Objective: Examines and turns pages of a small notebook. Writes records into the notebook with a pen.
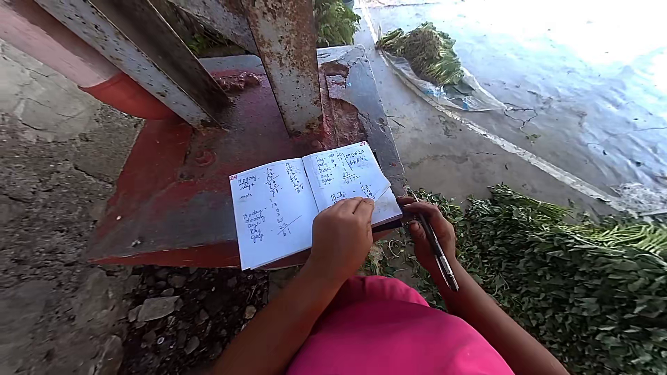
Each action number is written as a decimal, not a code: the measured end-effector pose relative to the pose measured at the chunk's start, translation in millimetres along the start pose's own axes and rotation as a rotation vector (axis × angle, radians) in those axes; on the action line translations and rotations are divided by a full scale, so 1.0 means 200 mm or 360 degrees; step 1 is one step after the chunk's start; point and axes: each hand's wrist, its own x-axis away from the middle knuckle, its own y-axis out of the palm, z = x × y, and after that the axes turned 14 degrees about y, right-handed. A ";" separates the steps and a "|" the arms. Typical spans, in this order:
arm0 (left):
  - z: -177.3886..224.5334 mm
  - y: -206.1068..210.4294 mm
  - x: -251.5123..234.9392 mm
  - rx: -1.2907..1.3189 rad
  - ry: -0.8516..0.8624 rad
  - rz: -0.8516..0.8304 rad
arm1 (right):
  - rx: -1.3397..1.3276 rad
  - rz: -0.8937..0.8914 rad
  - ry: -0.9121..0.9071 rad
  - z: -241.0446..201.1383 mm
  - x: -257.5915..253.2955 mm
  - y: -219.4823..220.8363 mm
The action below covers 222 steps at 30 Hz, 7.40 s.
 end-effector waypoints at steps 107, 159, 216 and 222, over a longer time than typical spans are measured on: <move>-0.02 -0.15 0.06 -0.0088 0.0233 -0.0391 | -0.0082 0.0027 -0.0079 0.04 0.00 0.01; -0.12 -0.18 0.16 0.0084 -0.0091 -0.0268 | 0.0026 0.0074 -0.0040 0.04 0.03 0.02; -0.19 -0.19 0.46 -0.0190 0.0012 0.0728 | 0.0062 0.0116 -0.0050 0.04 0.03 0.02; -0.09 -0.33 0.38 -0.0509 0.0050 0.0392 | 0.0054 0.0105 -0.0058 0.05 0.03 0.02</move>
